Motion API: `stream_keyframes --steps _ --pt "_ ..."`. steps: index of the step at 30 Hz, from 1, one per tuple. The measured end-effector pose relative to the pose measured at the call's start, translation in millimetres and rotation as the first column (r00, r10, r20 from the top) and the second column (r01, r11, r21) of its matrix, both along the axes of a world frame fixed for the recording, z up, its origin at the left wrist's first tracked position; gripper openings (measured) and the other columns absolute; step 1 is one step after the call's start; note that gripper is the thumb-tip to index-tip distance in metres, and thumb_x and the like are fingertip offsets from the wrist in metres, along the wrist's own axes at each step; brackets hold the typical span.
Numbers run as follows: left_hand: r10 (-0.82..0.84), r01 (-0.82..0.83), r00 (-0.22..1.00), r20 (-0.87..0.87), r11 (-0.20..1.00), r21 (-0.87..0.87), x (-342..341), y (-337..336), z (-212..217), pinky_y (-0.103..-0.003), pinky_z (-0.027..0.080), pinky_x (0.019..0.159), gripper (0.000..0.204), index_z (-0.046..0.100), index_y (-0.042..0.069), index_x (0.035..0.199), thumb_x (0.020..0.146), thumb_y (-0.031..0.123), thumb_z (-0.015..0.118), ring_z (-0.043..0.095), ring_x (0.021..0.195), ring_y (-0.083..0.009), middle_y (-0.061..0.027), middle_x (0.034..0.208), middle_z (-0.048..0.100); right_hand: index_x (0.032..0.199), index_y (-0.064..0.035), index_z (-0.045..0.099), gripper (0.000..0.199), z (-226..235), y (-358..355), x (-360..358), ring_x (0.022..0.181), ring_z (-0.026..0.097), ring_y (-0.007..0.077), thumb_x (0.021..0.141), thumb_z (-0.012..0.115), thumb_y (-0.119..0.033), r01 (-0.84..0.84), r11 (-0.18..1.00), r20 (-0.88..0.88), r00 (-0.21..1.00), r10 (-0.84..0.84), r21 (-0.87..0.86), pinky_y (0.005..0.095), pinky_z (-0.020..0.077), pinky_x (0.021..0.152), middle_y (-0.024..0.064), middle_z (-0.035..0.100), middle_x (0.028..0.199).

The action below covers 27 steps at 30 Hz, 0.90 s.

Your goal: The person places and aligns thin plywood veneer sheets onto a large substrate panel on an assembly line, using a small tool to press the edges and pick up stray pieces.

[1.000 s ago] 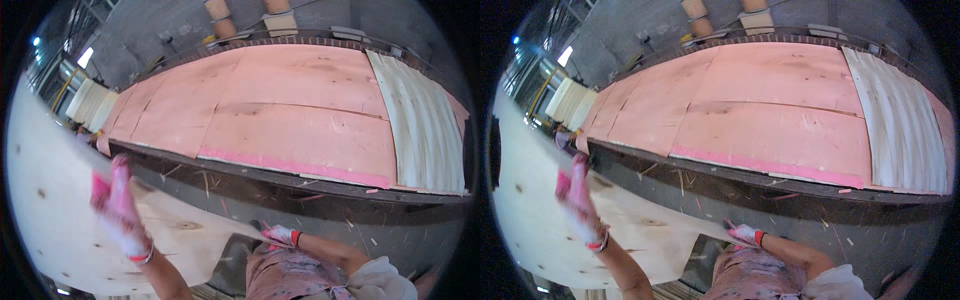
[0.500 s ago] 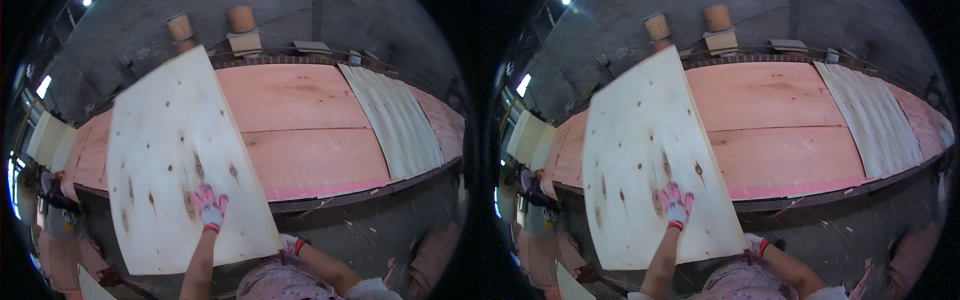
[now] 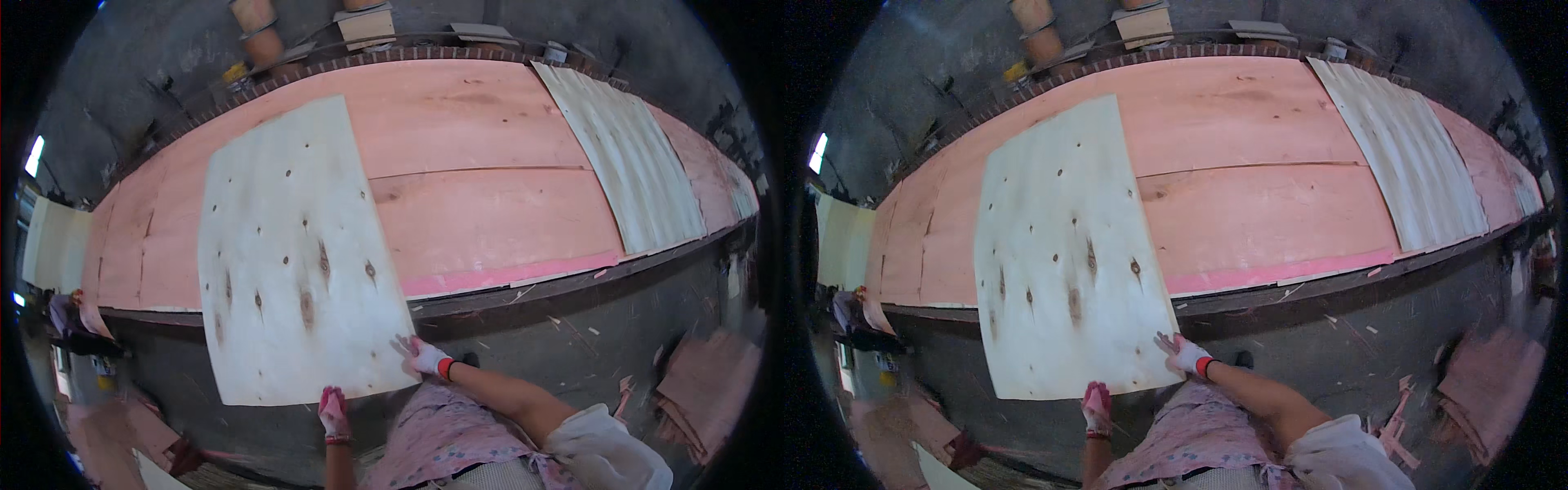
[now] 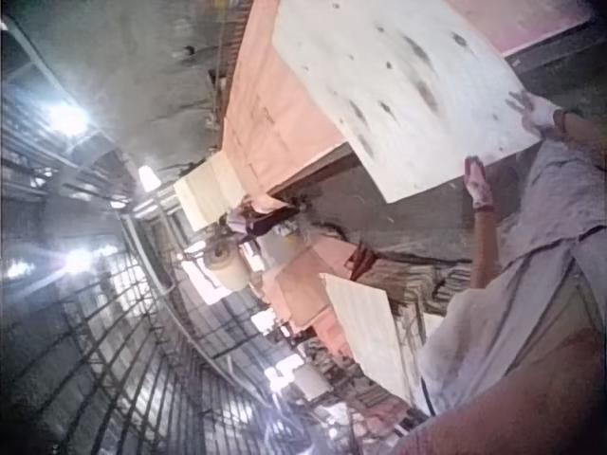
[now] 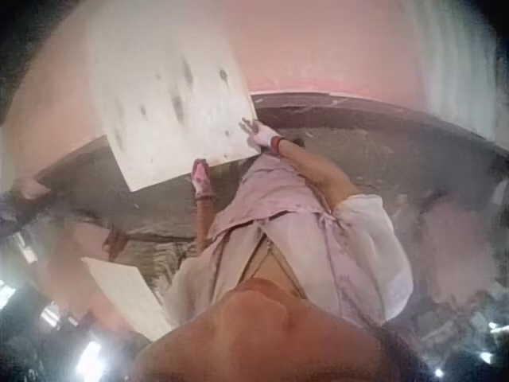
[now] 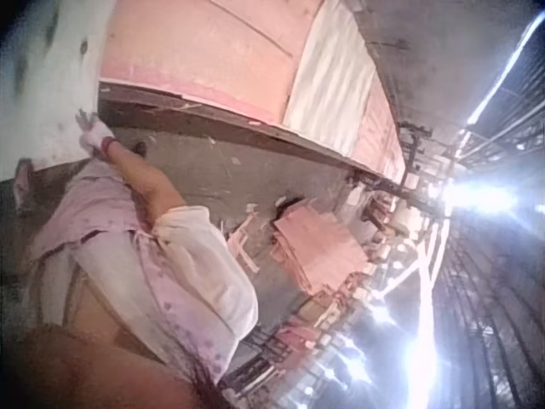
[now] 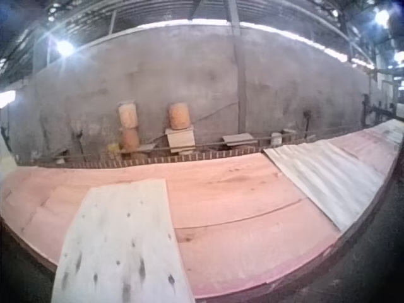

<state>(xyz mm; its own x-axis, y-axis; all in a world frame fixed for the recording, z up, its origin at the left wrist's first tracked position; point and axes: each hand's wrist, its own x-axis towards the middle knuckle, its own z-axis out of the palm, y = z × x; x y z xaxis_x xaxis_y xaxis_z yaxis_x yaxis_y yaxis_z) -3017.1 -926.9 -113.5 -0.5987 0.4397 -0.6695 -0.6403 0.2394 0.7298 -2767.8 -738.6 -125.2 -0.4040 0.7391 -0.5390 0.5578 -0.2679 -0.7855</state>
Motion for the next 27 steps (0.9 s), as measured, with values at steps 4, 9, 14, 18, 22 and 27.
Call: stream_keyframes --steps 4,9,14,18,22,27 --pt "0.017 -0.019 0.999 0.034 0.999 0.042 -18 -38 12 -0.024 0.045 0.068 0.023 0.059 0.010 0.108 0.090 0.024 0.061 0.060 0.084 -0.0108 -0.0011 0.094 0.065 0.111 0.0014 0.056 0.056 35 -2 -21 0.070 0.067 0.0231 0.072 0.065 -0.037 0.080 0.928 -0.013 0.996 -0.091 -0.364 0.0339 0.0504 0.067 0.0145 0.067 0.083" --pt "0.006 -0.026 0.993 0.116 0.985 0.170 -62 -46 2 -0.027 0.044 0.064 0.028 0.059 0.012 0.107 0.092 0.035 0.056 0.055 0.070 -0.0101 0.0052 0.079 0.060 0.088 -0.0045 0.063 0.039 150 54 -27 0.056 0.060 0.0171 0.071 0.069 -0.039 -0.171 0.982 0.059 0.983 0.177 -0.084 0.0320 0.0471 0.057 0.0056 0.062 0.066" --pt "0.315 -0.344 0.905 0.286 0.937 0.055 -117 -66 -26 -0.032 0.044 0.054 0.065 0.053 0.018 0.115 0.073 0.067 0.056 0.053 0.069 -0.0169 -0.0028 0.097 0.057 0.091 -0.0068 0.064 0.028 219 101 45 0.058 0.051 0.0088 0.075 0.071 -0.029 0.217 0.966 -0.532 0.806 -0.258 -0.141 0.0254 0.0413 0.054 -0.0004 0.055 0.065" --pt "-0.345 0.094 0.885 -0.313 0.790 -0.606 -67 -45 -60 -0.054 0.050 0.076 0.089 0.020 0.007 0.145 0.075 0.020 0.074 0.050 0.104 -0.0403 -0.0251 0.130 0.044 0.092 -0.0053 0.064 0.024 289 105 166 0.061 0.047 0.0052 0.080 0.070 -0.025 0.362 0.930 -0.436 0.827 -0.354 -0.067 0.0229 0.0383 0.055 -0.0031 0.054 0.069" --pt "-0.077 0.096 0.985 0.156 0.988 -0.122 -7 -9 -78 -0.044 0.051 0.064 0.076 0.030 0.008 0.140 0.080 0.042 0.062 0.054 0.089 -0.0358 -0.0236 0.116 0.051 0.098 0.0002 0.063 0.027 252 100 271 0.063 0.051 0.0080 0.081 0.069 -0.020 0.500 0.857 -0.569 0.672 -0.474 -0.123 0.0238 0.0400 0.058 -0.0002 0.057 0.072" --pt "-0.114 -0.087 0.796 0.595 0.950 0.298 97 113 -6 -0.043 0.051 0.071 0.069 0.036 0.013 0.137 0.085 0.053 0.054 0.055 0.093 -0.0365 -0.0211 0.109 0.055 0.111 0.0016 0.056 0.036 250 129 393 0.078 0.064 0.0193 0.084 0.064 -0.021 0.639 0.651 -0.697 0.241 -0.676 -0.411 0.0327 0.0534 0.070 0.0093 0.065 0.091"
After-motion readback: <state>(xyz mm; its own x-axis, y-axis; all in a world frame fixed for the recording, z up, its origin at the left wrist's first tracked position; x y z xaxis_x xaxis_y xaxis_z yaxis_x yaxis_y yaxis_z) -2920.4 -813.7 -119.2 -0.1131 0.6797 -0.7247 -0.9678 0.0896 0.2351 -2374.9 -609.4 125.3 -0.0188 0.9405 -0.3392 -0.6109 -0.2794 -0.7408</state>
